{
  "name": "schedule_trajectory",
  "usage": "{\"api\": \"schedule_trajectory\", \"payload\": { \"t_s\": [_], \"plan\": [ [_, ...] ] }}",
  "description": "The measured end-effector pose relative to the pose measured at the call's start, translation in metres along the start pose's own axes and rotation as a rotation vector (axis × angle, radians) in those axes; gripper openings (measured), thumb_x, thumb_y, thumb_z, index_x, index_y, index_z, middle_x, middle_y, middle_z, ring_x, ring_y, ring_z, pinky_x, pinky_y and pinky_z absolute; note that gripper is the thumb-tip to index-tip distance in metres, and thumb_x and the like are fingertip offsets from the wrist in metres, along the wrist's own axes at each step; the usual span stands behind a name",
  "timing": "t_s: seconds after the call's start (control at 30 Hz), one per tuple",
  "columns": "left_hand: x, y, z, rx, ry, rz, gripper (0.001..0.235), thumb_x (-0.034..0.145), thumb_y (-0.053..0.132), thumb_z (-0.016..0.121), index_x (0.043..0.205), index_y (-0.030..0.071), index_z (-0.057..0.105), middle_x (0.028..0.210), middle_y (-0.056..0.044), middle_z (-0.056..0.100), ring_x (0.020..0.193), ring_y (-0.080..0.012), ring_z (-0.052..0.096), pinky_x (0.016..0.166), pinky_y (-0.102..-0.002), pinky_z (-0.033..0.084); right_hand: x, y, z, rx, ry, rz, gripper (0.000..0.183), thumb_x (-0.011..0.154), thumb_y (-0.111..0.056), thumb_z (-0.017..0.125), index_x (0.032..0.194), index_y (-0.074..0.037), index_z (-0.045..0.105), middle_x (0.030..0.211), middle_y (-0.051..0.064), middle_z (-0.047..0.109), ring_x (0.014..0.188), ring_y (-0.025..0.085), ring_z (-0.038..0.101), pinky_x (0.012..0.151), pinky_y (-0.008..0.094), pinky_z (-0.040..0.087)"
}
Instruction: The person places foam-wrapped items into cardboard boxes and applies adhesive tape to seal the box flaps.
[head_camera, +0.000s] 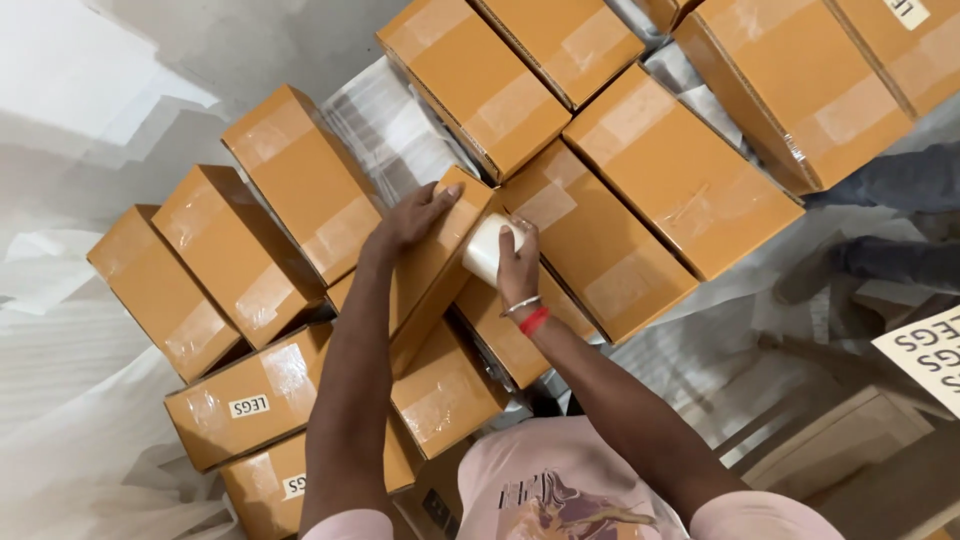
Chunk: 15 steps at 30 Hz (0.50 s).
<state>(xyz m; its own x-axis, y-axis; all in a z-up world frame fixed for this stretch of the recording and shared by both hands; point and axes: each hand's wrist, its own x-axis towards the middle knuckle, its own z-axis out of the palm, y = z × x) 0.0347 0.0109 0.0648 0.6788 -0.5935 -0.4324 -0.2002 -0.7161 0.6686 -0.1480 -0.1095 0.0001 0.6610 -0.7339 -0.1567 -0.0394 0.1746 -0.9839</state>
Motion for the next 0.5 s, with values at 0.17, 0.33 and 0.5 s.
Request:
{"api": "schedule_trajectory", "payload": {
  "t_s": [0.17, 0.33, 0.5],
  "plan": [
    [-0.02, 0.032, -0.012, -0.031, -0.058, -0.073, 0.102, 0.088, 0.084, 0.04, 0.12, -0.01, 0.066, 0.113, -0.031, 0.071, 0.109, -0.0416, 0.067, 0.094, -0.05, 0.053, 0.002, 0.059, 0.003, -0.001, 0.065, 0.159, 0.041, 0.1, -0.028, 0.057, 0.125, 0.005, 0.058, 0.124, 0.018, 0.064, 0.116, 0.028, 0.059, 0.104, 0.04, 0.045],
    [0.001, 0.009, -0.006, -0.075, -0.04, -0.12, 0.104, 0.087, 0.085, 0.046, 0.137, -0.006, 0.049, 0.121, -0.024, 0.061, 0.112, -0.0359, 0.061, 0.095, -0.048, 0.051, -0.012, 0.121, 0.008, 0.499, -0.124, 0.69, 0.04, 0.102, -0.029, 0.057, 0.115, 0.009, 0.06, 0.098, 0.015, 0.064, 0.086, 0.028, 0.064, 0.076, 0.045, 0.055],
    [-0.013, 0.034, -0.014, -0.107, -0.131, -0.128, 0.101, 0.083, 0.084, 0.046, 0.124, -0.007, 0.065, 0.114, -0.026, 0.071, 0.108, -0.036, 0.068, 0.093, -0.049, 0.055, -0.059, 0.135, -0.011, 0.39, -0.216, 0.644, 0.032, 0.104, -0.023, 0.064, 0.114, 0.007, 0.057, 0.094, 0.011, 0.055, 0.084, 0.025, 0.057, 0.075, 0.044, 0.05]
  ]
}}
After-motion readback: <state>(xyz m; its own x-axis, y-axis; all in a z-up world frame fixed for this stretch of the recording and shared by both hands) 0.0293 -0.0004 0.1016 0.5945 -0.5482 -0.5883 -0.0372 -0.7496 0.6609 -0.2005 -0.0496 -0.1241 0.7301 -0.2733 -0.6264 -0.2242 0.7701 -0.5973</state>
